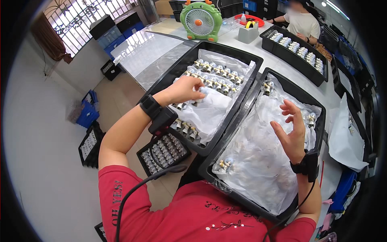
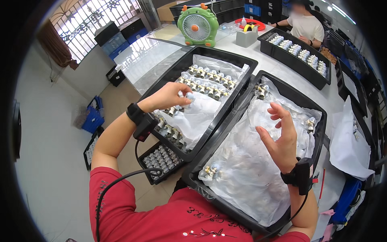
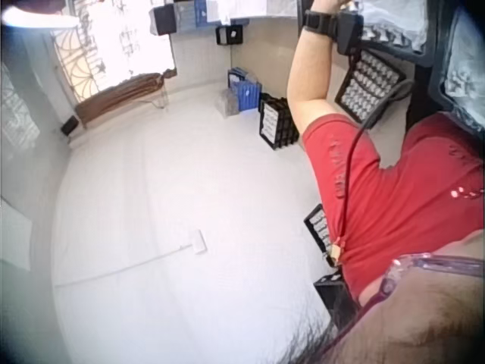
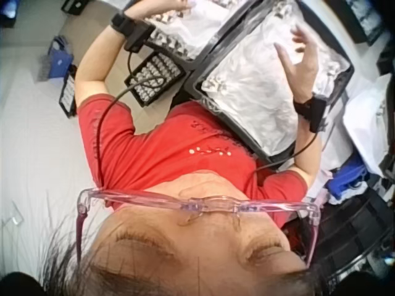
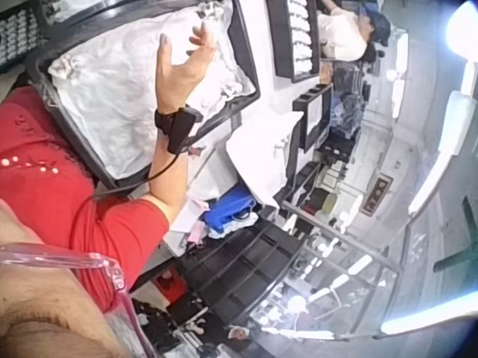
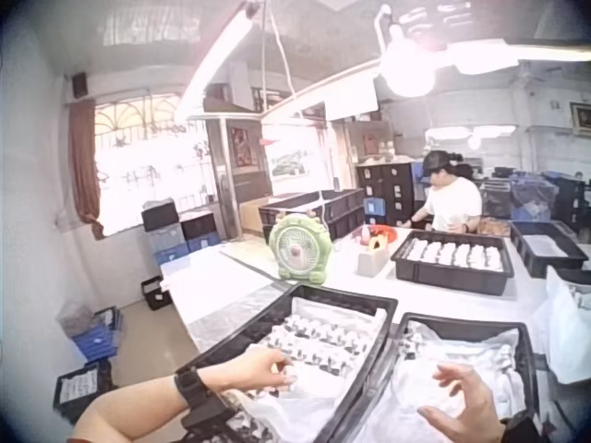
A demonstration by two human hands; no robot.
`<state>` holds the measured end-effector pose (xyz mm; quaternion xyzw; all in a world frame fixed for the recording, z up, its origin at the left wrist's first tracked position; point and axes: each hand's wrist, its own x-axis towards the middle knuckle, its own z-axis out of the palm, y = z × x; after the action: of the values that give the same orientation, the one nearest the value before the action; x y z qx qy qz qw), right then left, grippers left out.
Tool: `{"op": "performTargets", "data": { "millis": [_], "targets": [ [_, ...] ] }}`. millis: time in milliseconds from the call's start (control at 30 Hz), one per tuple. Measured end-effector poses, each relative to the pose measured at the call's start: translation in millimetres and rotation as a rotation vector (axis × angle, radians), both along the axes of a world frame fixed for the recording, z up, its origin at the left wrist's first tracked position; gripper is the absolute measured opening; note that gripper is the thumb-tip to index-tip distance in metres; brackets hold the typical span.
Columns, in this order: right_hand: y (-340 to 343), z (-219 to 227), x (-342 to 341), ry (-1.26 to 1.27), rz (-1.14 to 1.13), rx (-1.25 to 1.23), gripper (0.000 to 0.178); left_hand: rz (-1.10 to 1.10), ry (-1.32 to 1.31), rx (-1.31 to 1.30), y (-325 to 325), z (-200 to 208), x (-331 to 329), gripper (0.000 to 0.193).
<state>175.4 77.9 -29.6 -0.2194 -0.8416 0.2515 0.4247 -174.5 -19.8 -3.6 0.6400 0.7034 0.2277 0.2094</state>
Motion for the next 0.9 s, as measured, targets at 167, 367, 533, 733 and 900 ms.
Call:
{"op": "performTargets", "data": {
  "millis": [167, 367, 533, 733, 900],
  "targets": [
    [-0.5, -5.0, -0.1, -0.019, -0.009, -0.025, 0.058, 0.013, 0.406, -0.186, -3.3, -34.8, -20.1, 0.034],
    [2.3, -5.6, 2.4, -0.016, -0.086, -0.051, 0.051, -0.046, 0.366, -0.276, 0.0, -56.2, -23.0, 0.036],
    [12.0, -6.0, 2.5, 0.005, -0.162, -0.103, 0.044, -0.027, 0.406, -0.133, -4.6, -76.2, -30.2, 0.037],
    [23.7, -5.4, 12.0, 0.047, -0.262, -0.187, 0.038, -0.026, 0.392, -0.148, -3.8, -75.2, -28.7, 0.034],
    [52.7, 2.8, 32.9, 0.166, -0.42, -0.124, 0.03, -0.064, 0.417, -0.131, -3.2, -81.3, -33.1, 0.037]
  ]
}}
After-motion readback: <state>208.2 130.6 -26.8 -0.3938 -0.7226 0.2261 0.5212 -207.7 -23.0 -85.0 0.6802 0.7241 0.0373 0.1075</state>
